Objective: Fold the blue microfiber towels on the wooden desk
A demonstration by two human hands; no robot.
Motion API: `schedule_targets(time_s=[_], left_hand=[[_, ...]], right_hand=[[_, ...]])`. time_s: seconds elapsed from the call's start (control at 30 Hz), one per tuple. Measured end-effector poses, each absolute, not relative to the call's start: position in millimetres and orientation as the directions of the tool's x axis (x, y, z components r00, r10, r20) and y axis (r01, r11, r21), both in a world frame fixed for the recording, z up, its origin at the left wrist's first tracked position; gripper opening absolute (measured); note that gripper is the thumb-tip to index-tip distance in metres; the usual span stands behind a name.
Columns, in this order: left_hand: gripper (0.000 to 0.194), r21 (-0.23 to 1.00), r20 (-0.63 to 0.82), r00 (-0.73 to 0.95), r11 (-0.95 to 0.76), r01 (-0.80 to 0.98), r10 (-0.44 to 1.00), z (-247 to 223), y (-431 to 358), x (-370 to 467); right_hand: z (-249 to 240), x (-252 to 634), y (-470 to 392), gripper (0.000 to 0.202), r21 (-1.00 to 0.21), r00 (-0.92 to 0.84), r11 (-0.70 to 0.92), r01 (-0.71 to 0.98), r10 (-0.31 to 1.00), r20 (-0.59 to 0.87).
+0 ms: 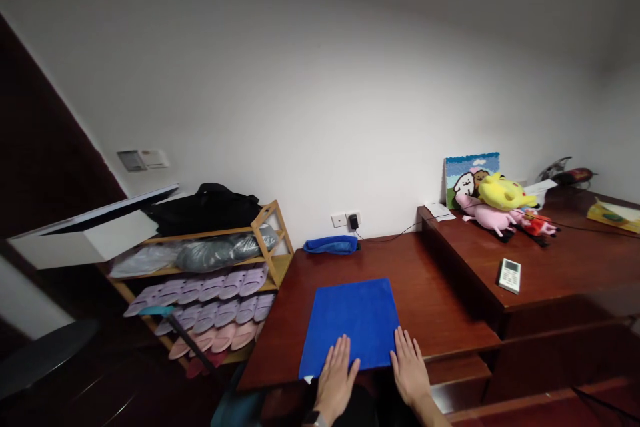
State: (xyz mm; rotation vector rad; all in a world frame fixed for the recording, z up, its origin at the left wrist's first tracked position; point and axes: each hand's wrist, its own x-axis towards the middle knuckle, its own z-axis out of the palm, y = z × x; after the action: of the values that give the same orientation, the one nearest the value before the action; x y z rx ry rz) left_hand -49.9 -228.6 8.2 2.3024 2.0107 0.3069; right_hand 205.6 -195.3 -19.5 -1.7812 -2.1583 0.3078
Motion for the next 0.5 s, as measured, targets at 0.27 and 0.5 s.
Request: schedule_targets(time_s=[0.27, 0.5], left_hand=[[0.067, 0.158, 0.147, 0.005, -0.028, 0.987, 0.989, 5.1, -256.8, -140.4], [0.069, 0.178, 0.172, -0.019, -0.012, 0.984, 0.985, -2.6, -255.4, -134.4]], right_hand=[[-9.2, 206.9, -195.0, 0.067, -0.36, -0.155, 0.164, 0.918, 0.986, 0.056], [0.1, 194.7, -189.6, 0.068, -0.326, -0.141, 0.143, 0.934, 0.99, 0.032]])
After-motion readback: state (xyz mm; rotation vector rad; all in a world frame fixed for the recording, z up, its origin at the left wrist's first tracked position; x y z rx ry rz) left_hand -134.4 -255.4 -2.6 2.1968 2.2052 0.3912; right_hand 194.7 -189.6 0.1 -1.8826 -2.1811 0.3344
